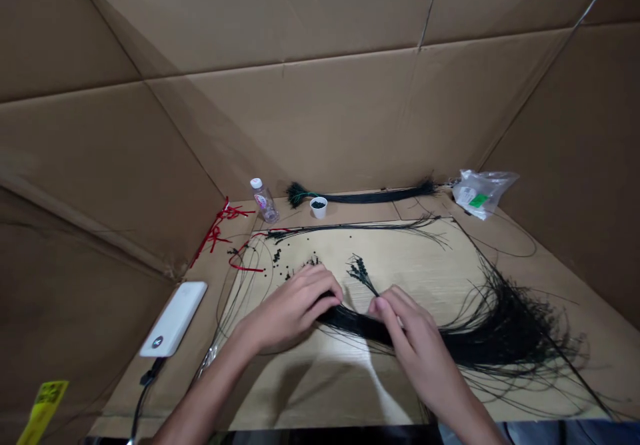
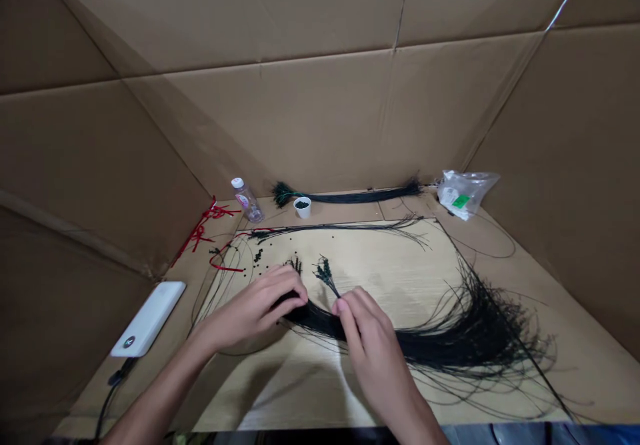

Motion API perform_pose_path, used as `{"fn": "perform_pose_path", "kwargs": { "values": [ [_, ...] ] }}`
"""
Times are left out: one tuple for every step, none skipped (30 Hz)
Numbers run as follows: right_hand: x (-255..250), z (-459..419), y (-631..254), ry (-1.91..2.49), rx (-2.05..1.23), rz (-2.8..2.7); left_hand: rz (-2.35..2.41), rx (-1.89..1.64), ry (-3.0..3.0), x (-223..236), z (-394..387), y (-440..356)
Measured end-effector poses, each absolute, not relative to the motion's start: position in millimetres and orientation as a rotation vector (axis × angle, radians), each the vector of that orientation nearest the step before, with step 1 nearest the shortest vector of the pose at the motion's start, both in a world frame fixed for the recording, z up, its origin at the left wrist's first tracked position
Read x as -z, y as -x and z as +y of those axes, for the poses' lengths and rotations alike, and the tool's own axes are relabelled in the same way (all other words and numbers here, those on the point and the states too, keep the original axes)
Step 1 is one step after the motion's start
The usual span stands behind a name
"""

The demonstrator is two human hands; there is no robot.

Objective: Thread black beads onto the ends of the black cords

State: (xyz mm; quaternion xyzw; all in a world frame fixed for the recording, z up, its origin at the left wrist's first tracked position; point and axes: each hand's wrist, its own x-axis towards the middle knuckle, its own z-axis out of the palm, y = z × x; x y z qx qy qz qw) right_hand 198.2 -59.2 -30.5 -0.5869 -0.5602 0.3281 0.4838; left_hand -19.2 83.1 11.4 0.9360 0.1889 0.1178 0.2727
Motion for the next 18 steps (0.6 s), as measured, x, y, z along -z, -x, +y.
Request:
{"fn": "perform_pose_path", "kwargs": {
  "values": [
    [29,-55,-194,1.398,-0.767,-1.418,0.485,-0.386,-2.455,-17,74,22],
    [28,-52,-190,1.363,-0.794,-1.458,0.470,-0.454,-2.405,-21,66,25],
    [28,-50,-185,1.330,-0.879,-1.481,0.468,-0.516,-2.384,-23,59,28],
    [29,-49,-181,1.306,-1.004,-1.487,0.478,-0.569,-2.381,-24,53,32],
    [29,-50,-176,1.296,-1.133,-1.479,0.507,-0.608,-2.392,-24,48,36],
    [30,-51,-173,1.297,-1.232,-1.468,0.555,-0.636,-2.411,-24,44,40],
    [30,-53,-170,1.306,-1.285,-1.460,0.613,-0.657,-2.432,-23,40,44],
    [30,-54,-168,1.315,-1.296,-1.464,0.670,-0.672,-2.449,-23,37,46],
    [29,-56,-167,1.315,-1.279,-1.487,0.712,-0.686,-2.458,-22,34,48],
    [28,-58,-167,1.305,-1.253,-1.522,0.727,-0.698,-2.461,-22,32,49],
    [27,-59,-168,1.291,-1.234,-1.558,0.706,-0.707,-2.458,-21,31,49],
    [25,-60,-168,1.280,-1.226,-1.591,0.649,-0.713,-2.446,-21,30,48],
    [23,-61,-170,1.278,-1.222,-1.621,0.574,-0.710,-2.421,-20,30,46],
    [20,-62,-171,1.282,-1.215,-1.643,0.504,-0.703,-2.385,-19,30,44],
    [18,-63,-173,1.286,-1.216,-1.659,0.451,-0.698,-2.339,-18,31,43],
    [16,-65,-175,1.286,-1.230,-1.666,0.417,-0.698,-2.288,-16,31,41],
    [14,-67,-178,1.281,-1.256,-1.667,0.408,-0.699,-2.234,-15,31,41],
    [12,-69,-180,1.273,-1.284,-1.663,0.417,-0.706,-2.184,-14,31,40]
  ]
}}
